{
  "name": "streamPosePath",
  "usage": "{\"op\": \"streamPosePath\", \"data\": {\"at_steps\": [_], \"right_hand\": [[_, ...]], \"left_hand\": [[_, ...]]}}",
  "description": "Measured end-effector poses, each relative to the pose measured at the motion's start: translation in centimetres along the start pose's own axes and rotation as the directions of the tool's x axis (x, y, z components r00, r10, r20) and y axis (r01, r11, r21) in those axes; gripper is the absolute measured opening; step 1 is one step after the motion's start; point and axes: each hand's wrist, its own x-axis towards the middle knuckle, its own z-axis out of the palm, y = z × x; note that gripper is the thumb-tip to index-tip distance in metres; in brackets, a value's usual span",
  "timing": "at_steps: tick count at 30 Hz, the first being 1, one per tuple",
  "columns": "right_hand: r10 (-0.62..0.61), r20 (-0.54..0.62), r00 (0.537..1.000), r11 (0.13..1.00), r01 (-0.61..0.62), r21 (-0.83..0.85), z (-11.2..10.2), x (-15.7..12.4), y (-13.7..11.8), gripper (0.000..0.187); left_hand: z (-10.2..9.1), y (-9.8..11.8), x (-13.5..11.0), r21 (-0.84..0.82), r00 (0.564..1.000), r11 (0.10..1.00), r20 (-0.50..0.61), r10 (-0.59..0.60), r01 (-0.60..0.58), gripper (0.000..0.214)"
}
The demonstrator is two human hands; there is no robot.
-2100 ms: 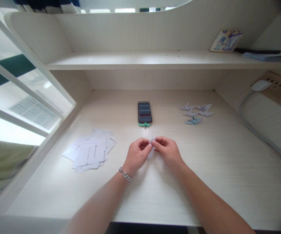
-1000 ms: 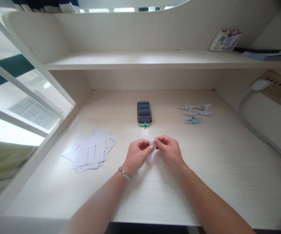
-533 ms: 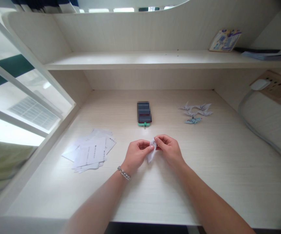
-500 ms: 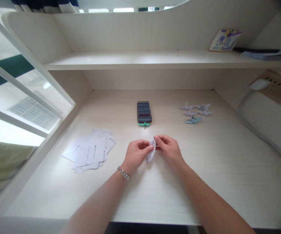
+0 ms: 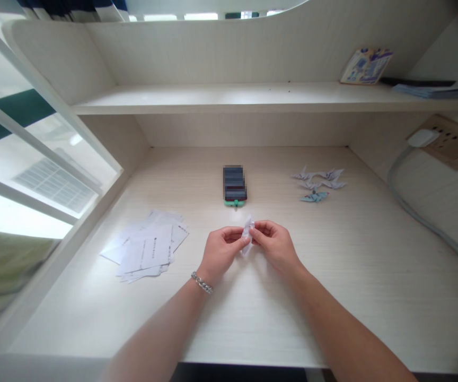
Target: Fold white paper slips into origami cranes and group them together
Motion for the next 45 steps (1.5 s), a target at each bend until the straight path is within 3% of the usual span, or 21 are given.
{"op": "streamPosePath", "data": {"at_steps": [5,11,16,20,29,39,45], "right_hand": [[0.061,0.092,0.994,0.998,-0.057,-0.038,-0.1,-0.1,0.1,0.03],[-0.001,0.055,0.998,0.996,0.006,-0.087,0.0,-0.1,0.4,0.028],[0.012,0.041,0.999,0.998,-0.01,-0.063,0.4,-0.2,0.1,0.026],[0.022,0.062,0.998,0.998,-0.018,-0.065,0.3,-0.2,0.0,0.024],[0.012,0.146,0.989,0.992,0.007,-0.129,-0.1,-0.2,-0.1,0.027],[0.033,0.214,0.976,0.98,0.01,-0.196,-0.6,-0.4,-0.6,0.029],[0.039,0.225,0.974,0.976,0.011,-0.216,-0.5,-0.4,-0.4,0.027]], "left_hand": [[-0.1,0.1,-0.1,0.049,0.999,0.998,-0.023,0.04,-0.038,0.029],[-0.1,0.2,-0.1,0.11,0.998,0.993,-0.017,0.054,-0.052,0.028],[-0.2,0.1,-0.1,0.137,0.998,0.989,-0.027,0.065,-0.061,0.028],[-0.2,0.0,-0.1,0.139,0.999,0.99,-0.033,0.04,-0.035,0.025],[-0.2,0.5,0.0,0.123,0.989,0.986,-0.081,0.124,-0.113,0.021],[-0.4,0.8,0.0,-0.087,0.998,0.995,-0.055,0.042,-0.047,0.024],[-0.4,0.9,-0.1,-0.093,0.997,0.994,-0.064,0.052,-0.058,0.02]]}}
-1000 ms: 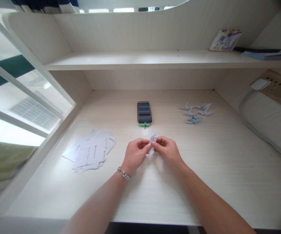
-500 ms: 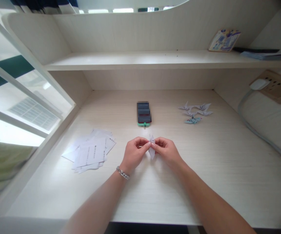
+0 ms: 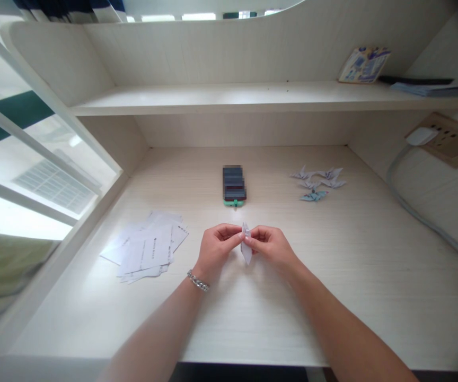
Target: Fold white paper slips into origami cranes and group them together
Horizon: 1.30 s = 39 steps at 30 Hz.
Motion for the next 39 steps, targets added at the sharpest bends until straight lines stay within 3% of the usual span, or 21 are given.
{"op": "streamPosePath", "data": {"at_steps": [13,22,30,39], "right_hand": [[0.022,0.036,0.999,0.999,-0.02,-0.031,0.0,-0.1,-0.2,0.027],[0.04,0.062,0.997,0.999,-0.04,0.01,0.1,-0.2,-0.3,0.024],[0.054,0.056,0.997,0.998,-0.056,0.042,0.1,-0.2,-0.3,0.021],[0.054,0.077,0.996,0.997,-0.057,0.042,0.1,-0.4,-0.6,0.021]], "left_hand": [[-0.3,0.2,0.1,0.029,0.998,0.997,0.007,0.068,-0.068,0.013],[-0.6,-0.3,0.4,-0.1,0.999,0.995,0.036,0.008,-0.004,0.015],[-0.6,-0.3,0.6,-0.104,0.999,0.994,0.05,-0.008,0.014,0.019],[-1.4,0.1,0.7,-0.073,0.976,0.997,0.22,0.006,0.011,0.024]]}}
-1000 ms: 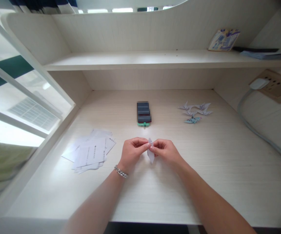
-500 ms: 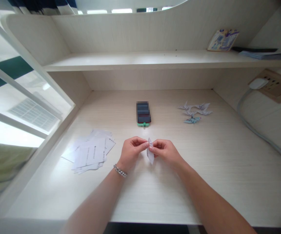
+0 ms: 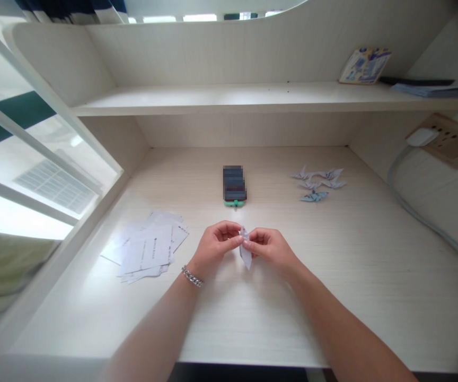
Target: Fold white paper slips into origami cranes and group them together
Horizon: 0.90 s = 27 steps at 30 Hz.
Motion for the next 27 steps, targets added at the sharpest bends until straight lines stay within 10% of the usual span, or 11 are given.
{"op": "streamPosePath", "data": {"at_steps": [27], "right_hand": [[0.028,0.067,0.997,1.0,-0.028,-0.001,0.26,-0.1,0.13,0.022]], "left_hand": [[-0.51,0.44,-0.03,-0.024,0.993,0.995,0.076,-0.093,0.095,0.021]]}}
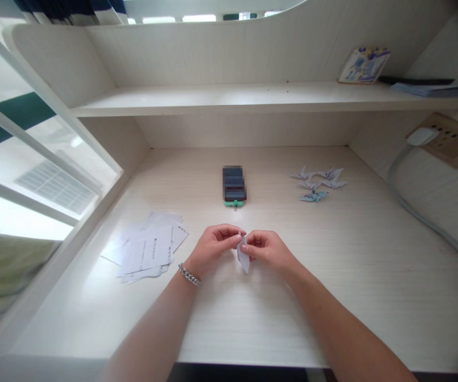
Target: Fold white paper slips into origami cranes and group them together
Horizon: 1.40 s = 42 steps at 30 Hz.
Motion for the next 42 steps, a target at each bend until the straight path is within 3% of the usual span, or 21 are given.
{"op": "streamPosePath", "data": {"at_steps": [16,26,36,42], "right_hand": [[-0.032,-0.023,0.999,0.997,0.03,-0.064,-0.1,0.2,0.4,0.022],[-0.048,-0.063,0.997,0.991,0.04,-0.124,0.1,0.3,0.2,0.023],[-0.042,-0.1,0.994,0.979,0.021,-0.203,0.5,0.5,0.5,0.021],[-0.032,-0.096,0.995,0.986,0.015,-0.167,0.3,0.5,0.3,0.022]], "left_hand": [[0.5,-0.4,0.2,-0.081,0.993,0.996,-0.107,-0.042,0.034,0.018],[0.7,-0.3,0.3,0.071,0.978,0.997,-0.207,0.03,-0.016,0.019],[1.6,-1.0,0.3,0.344,0.926,0.939,-0.345,0.155,-0.029,0.017],[1.4,-1.3,0.5,0.243,0.938,0.97,-0.33,0.105,-0.023,0.019]]}}
